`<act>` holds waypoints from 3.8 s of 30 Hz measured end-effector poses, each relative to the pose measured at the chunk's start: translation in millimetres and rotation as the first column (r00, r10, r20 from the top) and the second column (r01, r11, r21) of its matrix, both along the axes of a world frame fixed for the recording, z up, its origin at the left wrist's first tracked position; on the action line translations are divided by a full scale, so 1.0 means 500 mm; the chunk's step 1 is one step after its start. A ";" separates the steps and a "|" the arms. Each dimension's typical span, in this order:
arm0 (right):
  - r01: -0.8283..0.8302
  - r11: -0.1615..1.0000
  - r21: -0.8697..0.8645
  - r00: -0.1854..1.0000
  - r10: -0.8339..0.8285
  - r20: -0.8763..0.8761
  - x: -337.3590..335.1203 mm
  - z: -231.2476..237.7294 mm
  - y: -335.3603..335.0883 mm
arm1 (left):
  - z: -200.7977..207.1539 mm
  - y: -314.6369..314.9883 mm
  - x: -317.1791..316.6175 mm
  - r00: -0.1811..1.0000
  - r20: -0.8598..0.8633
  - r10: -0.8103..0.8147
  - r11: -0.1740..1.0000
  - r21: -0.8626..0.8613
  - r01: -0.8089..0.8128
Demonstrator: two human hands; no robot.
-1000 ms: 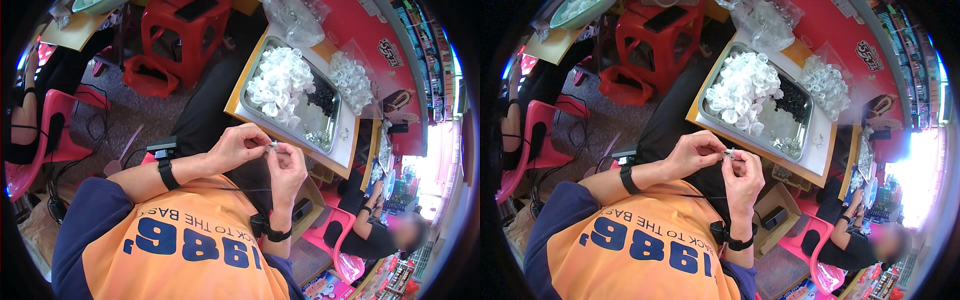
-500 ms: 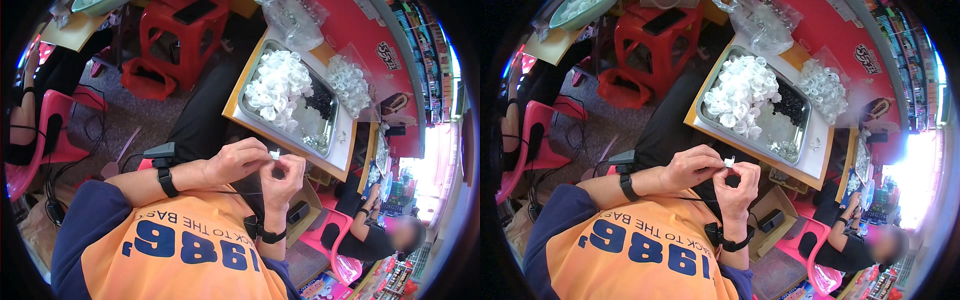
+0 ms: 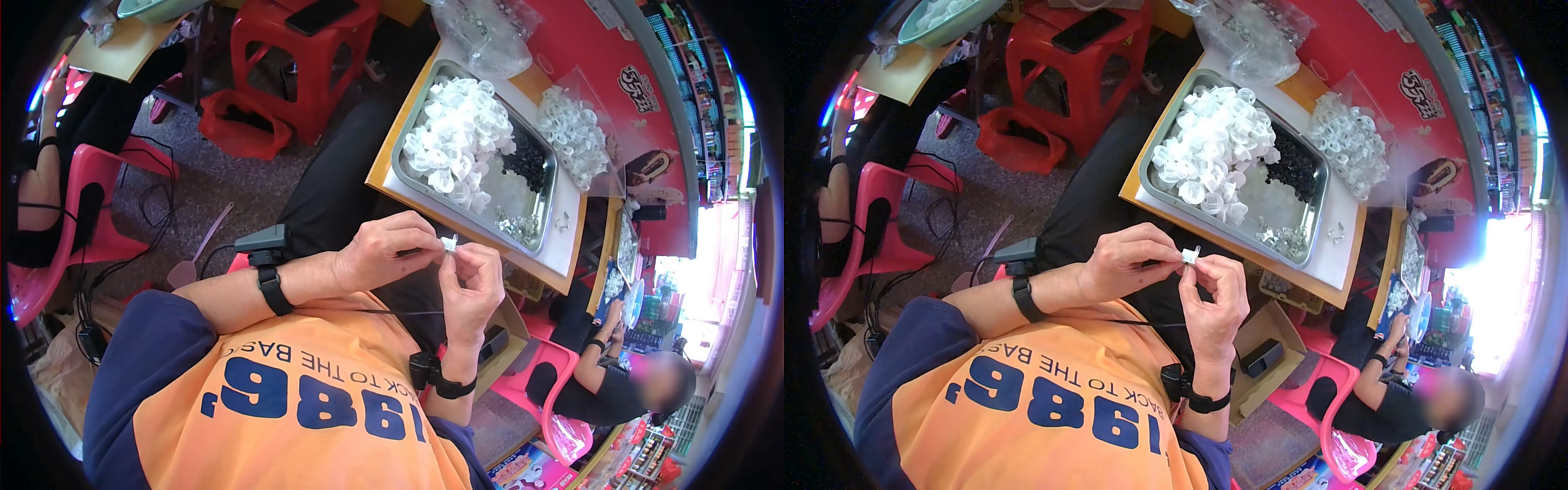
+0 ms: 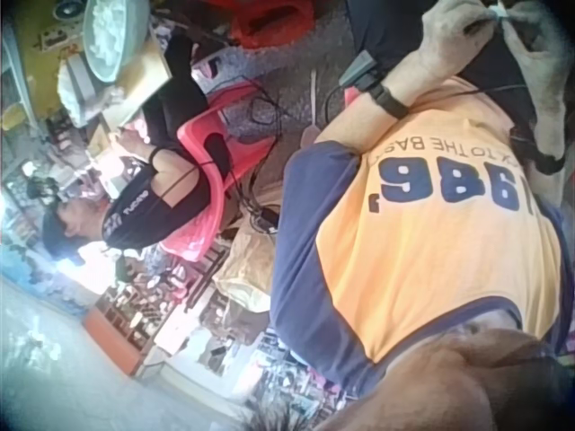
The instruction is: Manually assembling small white plastic components by fitting them together.
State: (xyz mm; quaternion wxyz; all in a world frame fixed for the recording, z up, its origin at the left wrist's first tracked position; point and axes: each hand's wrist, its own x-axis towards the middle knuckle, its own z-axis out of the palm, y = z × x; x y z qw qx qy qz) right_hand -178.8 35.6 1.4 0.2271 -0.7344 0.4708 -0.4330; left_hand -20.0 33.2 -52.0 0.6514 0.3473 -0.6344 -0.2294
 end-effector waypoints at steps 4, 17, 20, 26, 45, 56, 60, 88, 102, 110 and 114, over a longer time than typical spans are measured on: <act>-0.035 0.999 0.006 0.999 0.035 -0.022 0.000 0.007 0.008 | -0.001 -0.002 0.000 1.000 -0.018 0.000 1.000 -0.010 0.000; -0.023 0.991 -0.129 0.986 0.001 -0.167 -0.001 0.000 0.013 | -0.008 -0.003 0.001 1.000 0.012 0.001 0.999 -0.042 0.000; -0.022 0.985 -0.169 0.981 -0.011 -0.192 0.003 -0.002 0.017 | -0.008 -0.003 0.001 1.000 0.026 0.013 0.998 -0.061 -0.011; -0.013 0.978 -0.207 0.979 -0.029 -0.201 -0.006 -0.010 0.012 | -0.006 -0.008 0.004 0.998 0.054 0.012 0.997 -0.075 -0.008; 0.028 0.999 -0.045 0.997 -0.031 -0.065 -0.007 -0.014 0.000 | -0.022 -0.015 -0.002 0.999 0.048 -0.011 1.000 -0.025 0.013; 0.157 0.969 0.191 0.981 -0.175 0.079 -0.195 0.242 -0.365 | -0.005 -0.001 0.016 0.990 0.072 -0.123 0.977 0.186 0.107; 0.236 0.966 0.109 0.926 -0.258 0.277 -0.250 0.304 -0.494 | 0.008 -0.012 0.013 0.979 0.092 -0.181 0.961 0.229 0.156; -0.187 0.982 0.040 0.982 0.187 0.003 -0.082 0.103 -0.205 | 0.162 -0.140 0.006 0.814 -0.552 -0.181 0.588 0.603 0.539; 0.246 0.925 0.290 0.951 -0.174 -0.254 -0.234 0.027 -0.272 | 0.119 -0.124 -0.017 0.700 -0.692 -0.177 0.257 0.654 0.711; 0.042 0.953 0.301 0.895 0.098 -0.434 -0.229 0.012 -0.311 | 0.112 -0.125 -0.019 0.694 -0.711 -0.115 0.261 0.653 0.711; -0.001 0.969 0.245 0.828 0.138 -0.543 -0.215 -0.023 -0.320 | 0.110 -0.122 -0.027 0.715 -0.689 -0.119 0.267 0.672 0.691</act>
